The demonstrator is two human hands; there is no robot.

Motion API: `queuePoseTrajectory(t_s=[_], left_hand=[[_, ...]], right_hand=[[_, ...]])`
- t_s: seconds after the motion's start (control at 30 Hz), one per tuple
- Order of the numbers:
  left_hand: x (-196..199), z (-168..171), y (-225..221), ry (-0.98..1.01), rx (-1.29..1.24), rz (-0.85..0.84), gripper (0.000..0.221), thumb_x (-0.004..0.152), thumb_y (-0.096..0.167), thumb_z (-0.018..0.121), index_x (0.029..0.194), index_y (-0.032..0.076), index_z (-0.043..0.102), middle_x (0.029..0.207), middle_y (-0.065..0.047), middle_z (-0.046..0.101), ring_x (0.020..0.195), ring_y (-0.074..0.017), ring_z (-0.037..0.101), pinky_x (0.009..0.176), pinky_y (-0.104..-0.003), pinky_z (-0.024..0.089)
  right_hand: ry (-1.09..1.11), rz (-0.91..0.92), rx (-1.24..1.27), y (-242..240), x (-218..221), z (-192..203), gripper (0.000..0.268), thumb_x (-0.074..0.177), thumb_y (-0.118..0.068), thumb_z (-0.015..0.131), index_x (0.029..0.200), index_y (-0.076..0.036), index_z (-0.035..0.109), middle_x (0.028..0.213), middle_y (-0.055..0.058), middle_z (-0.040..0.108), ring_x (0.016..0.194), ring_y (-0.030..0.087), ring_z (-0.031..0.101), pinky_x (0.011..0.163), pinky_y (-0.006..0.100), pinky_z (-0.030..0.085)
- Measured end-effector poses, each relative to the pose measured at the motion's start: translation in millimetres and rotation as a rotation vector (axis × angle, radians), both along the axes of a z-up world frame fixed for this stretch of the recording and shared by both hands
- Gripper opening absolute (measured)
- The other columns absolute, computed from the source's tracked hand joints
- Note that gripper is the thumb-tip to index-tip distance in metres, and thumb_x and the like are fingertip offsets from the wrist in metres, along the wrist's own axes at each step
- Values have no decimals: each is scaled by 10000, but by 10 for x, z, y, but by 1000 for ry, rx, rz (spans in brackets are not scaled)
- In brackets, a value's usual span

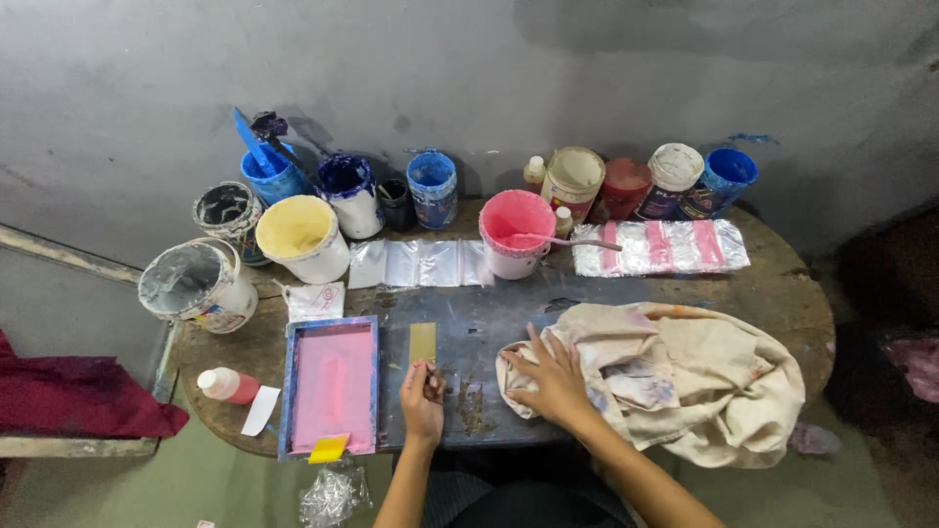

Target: Preparing a small screen printing frame by spreading pink ink and organizing plastic bags on a workbench.

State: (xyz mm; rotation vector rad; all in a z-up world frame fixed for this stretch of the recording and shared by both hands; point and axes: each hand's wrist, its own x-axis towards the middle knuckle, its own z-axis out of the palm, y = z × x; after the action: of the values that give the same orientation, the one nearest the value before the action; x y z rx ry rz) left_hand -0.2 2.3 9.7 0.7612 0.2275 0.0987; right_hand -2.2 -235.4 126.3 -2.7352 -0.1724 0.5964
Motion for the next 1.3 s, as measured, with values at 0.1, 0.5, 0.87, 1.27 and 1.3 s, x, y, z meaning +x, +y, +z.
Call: queuePoseTrajectory(t_s=[0.1,0.5,0.87,1.27,1.3], left_hand=[[-29,34,-3,19,11,-1,163,1073,170,525,949,73,567,723,-11,455,617,-92,412,586,-245,329],[-41,178,29,8,-148,37,235,1062,208,543,867,76,551,675,-2,402,565,-92,332,525,-243,288],[-67,167,73,53,-214,110,287,1069,241,538,824,93,547,643,0,408,519,-85,306,489,-252,242],[-98,248,78,55,-239,84,280,1055,252,552,842,71,557,602,-6,382,507,-98,277,492,-254,245],[-96,255,75,60,-241,73,284,1050,260,557,839,71,548,600,-6,378,503,-99,267,492,-255,245]], right_hand=[[11,49,70,-215,7,-176,659,917,-481,729,1507,-534,441,1735,10,-29,1598,306,-19,1247,571,-2],[10,14,-51,196,-73,148,672,897,-603,670,1506,-541,393,1724,-88,29,1593,319,-24,1259,626,-32],[-593,-147,268,1013,198,-520,249,751,-377,836,941,-246,741,1525,-41,538,1446,355,395,1189,656,160],[-453,-96,215,944,-68,-570,513,680,-538,885,1056,-245,695,1588,11,432,1524,282,275,1235,589,87],[-437,-112,234,971,-125,-560,447,672,-524,904,965,-265,688,1543,9,494,1513,267,296,1228,584,109]])
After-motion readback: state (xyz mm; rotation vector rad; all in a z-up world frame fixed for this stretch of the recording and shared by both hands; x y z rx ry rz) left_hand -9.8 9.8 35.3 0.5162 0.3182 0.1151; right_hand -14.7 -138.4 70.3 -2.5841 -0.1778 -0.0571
